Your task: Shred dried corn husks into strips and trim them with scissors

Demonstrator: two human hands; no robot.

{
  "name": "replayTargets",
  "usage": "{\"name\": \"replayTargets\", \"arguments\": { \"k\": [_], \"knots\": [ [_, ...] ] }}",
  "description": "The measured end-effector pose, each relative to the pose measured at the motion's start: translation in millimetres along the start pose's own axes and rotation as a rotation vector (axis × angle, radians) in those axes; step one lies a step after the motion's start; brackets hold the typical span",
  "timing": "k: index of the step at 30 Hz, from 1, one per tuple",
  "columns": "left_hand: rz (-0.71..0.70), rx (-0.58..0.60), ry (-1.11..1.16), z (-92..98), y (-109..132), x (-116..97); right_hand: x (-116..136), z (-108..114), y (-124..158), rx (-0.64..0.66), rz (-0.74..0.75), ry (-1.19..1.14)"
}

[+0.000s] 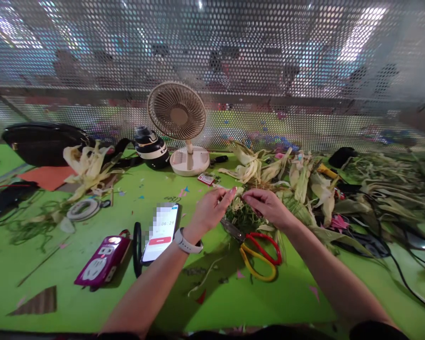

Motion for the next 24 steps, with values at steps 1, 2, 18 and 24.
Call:
{"name": "replayTargets", "arguments": {
  "k": [1,2,18,24],
  "knots": [
    [-0.027,-0.008,0.045,0.3,-1.3,-1.9,0.6,-1.6,0.1,0.02,0.002,0.01],
    [-0.05,0.014,0.106,-1.5,-2.3,-3.4,1.2,-3.3,0.1,0.04,0.005,0.019],
    [0.173,0.472,0.729,-52.4,6.1,12.4,19.7,-8.6,4.3,0.086,0.202,0.411],
    [0.115,0.36,0.575,-44.5,-1.9,20.0,21.6,7.9,4.5,-0.059,0.128,0.529]
  ]
}}
Point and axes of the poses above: each hand's wrist, its own y-axis away from the middle knuckle, its own z-axis out of the back of the hand, x = y × z, the point moved 9 cm from there along -y, towards the middle knuckle, and after that the axes turned 14 degrees about -y, right-handed, at the moved point
